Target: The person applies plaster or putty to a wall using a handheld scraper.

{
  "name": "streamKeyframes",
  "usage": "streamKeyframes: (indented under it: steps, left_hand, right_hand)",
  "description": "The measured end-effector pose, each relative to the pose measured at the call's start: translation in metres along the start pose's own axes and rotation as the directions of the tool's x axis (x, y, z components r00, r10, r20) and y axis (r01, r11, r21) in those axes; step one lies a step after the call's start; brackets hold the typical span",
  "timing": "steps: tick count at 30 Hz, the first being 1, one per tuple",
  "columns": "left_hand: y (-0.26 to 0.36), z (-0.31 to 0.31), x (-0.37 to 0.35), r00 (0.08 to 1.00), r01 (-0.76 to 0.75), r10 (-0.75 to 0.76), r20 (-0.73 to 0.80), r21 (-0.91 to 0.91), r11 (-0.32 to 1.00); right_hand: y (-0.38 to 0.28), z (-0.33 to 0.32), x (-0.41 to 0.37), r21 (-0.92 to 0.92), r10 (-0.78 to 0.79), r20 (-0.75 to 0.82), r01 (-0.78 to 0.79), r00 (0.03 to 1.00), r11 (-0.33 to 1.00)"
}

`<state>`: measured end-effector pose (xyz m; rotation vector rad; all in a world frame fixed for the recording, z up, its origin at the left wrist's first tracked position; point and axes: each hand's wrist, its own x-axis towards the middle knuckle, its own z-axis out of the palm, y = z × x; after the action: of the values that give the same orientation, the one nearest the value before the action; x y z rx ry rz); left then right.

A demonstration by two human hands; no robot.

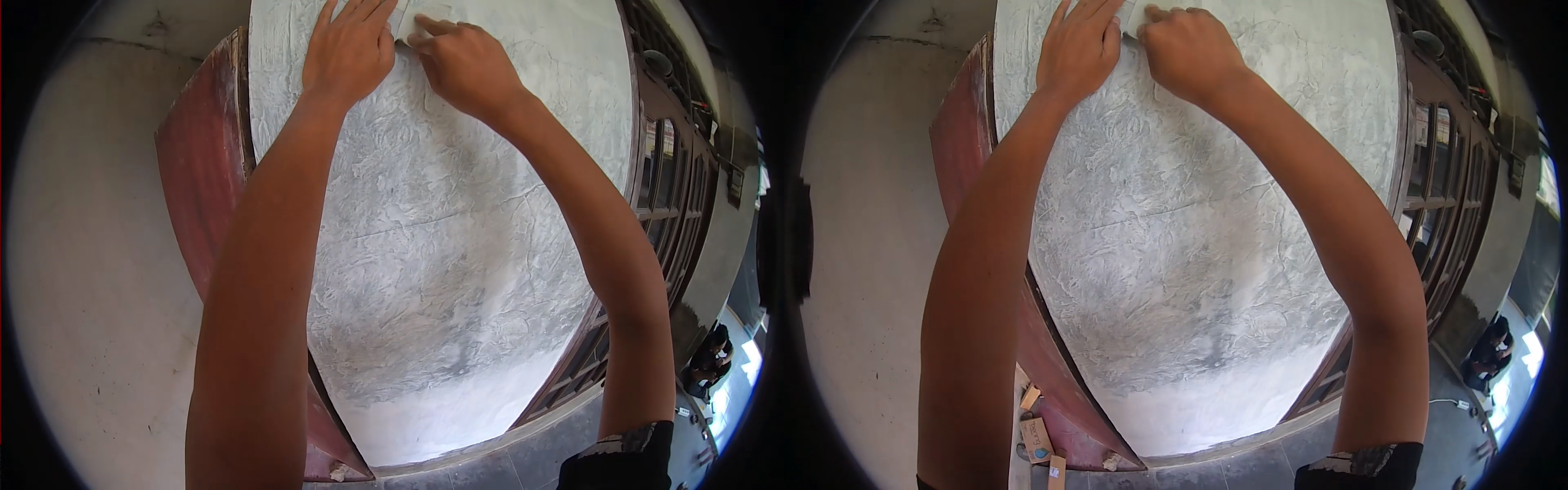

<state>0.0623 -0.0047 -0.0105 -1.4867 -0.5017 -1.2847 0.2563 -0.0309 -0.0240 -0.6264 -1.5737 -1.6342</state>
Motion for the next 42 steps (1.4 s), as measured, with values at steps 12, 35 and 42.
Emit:
streamKeyframes:
  steps: [12, 35, 42]
  left_hand:
    - [-0.004, 0.002, -0.003, 0.996, 0.057, -0.057, -0.062, -0.009, 0.998]
    - [-0.005, -0.001, -0.001, 0.996, 0.066, -0.064, -0.067, 0.034, 0.997]
    - [-0.008, -0.001, -0.004, 0.998, 0.011, -0.009, -0.068, 0.038, 0.999]
  right_hand:
    - [-0.030, -0.014, -0.014, -0.008, -0.045, 0.158, 0.047, 0.986, 0.999]
    - [-0.021, -0.001, -0.031, 0.025, -0.189, -0.136, 0.194, 0.973, 0.981]
    - [0.016, 0.002, 0.027, 0.285, 0.203, 0.011, -0.197, 0.979, 0.938]
